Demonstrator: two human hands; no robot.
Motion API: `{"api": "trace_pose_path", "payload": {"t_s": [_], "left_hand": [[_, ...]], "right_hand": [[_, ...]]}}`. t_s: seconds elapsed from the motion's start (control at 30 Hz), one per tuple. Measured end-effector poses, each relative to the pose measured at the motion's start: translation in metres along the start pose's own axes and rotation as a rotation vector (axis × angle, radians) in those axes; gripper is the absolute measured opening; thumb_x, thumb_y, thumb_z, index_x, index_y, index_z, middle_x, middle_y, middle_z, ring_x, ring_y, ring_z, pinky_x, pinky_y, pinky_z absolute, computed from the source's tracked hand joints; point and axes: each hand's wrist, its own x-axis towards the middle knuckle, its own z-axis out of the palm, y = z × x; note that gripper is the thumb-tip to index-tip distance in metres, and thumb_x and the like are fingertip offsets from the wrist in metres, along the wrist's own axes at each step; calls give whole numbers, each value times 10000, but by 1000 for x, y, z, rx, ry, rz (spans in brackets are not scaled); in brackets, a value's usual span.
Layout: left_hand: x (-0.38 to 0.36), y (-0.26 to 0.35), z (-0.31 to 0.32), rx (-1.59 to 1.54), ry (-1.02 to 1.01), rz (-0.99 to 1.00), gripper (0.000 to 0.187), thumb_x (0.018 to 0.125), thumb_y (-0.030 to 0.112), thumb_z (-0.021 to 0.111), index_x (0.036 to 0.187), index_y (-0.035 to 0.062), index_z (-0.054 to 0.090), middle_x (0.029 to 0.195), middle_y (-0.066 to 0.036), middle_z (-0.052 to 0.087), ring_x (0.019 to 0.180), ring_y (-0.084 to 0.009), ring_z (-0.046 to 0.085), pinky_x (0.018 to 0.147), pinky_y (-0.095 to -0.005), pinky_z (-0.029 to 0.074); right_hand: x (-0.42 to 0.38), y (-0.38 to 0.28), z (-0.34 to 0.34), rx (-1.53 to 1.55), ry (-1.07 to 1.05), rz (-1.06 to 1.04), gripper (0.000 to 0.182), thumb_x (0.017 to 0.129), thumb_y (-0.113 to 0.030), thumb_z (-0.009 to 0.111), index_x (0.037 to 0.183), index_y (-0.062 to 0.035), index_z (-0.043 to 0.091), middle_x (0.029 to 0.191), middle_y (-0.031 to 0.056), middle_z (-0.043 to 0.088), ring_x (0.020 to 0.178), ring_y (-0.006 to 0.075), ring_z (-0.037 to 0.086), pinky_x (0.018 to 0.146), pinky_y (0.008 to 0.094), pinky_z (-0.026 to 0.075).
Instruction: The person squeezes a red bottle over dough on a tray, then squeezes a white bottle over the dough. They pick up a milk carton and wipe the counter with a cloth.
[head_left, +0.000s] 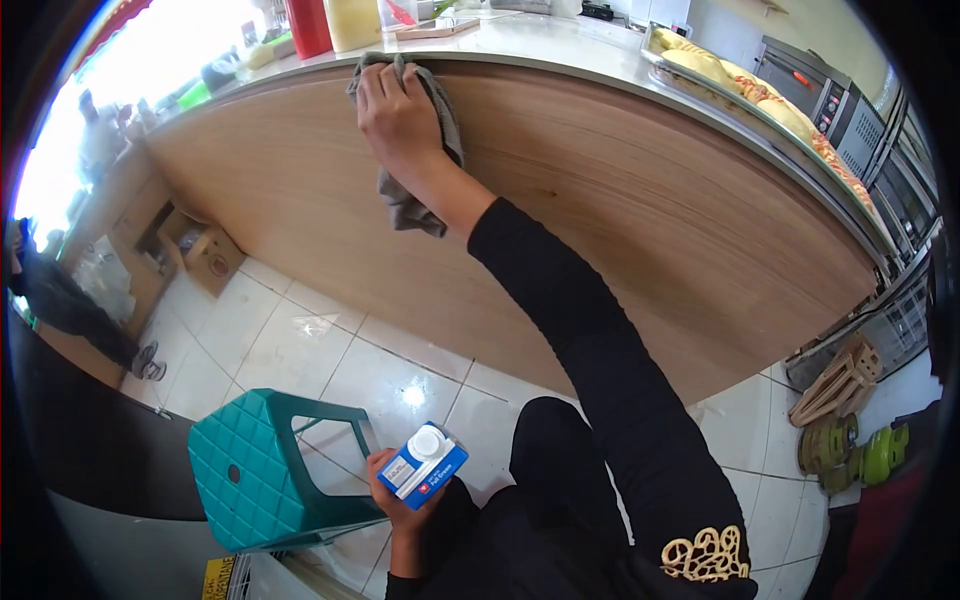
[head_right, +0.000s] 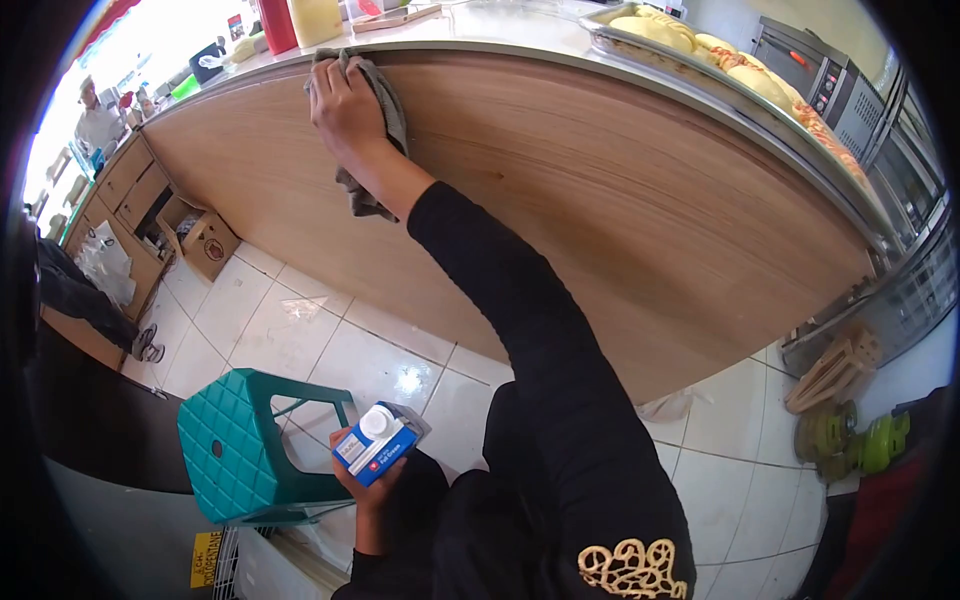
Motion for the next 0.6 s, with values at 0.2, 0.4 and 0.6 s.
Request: {"api": "trace_pose_path", "payload": {"t_s": [0.2,0.4,0.6], "left_hand": [[-7,25,7,-57,97,-18,602,529,249,861,973,-6,545,944,-138,541,887,-283,551,786,-369,452],[-1,29,11,-127,76,7,571,530,238,865,936,-8,549,911,-118,532,840,-236,561,738,-324,458],[1,26,7,-125,-9,-27,642,537,281,870,1007,-8,541,969,-116,527,908,-254,552,817,-354,445]], "right_hand": [[-57,81,-55,154,-20,143,304,759,-159,538,1047,-95,612,1091,70,570,998,233,553,819,426,418],[-137,216,-177,-352,-8,471,475,709,-151,557,1178,-80,561,1146,153,549,1139,321,481,946,501,314],[-104,176,-138,-297,-77,365,372,751,-141,560,1107,-39,595,1022,122,559,1034,277,537,904,459,377]]}}
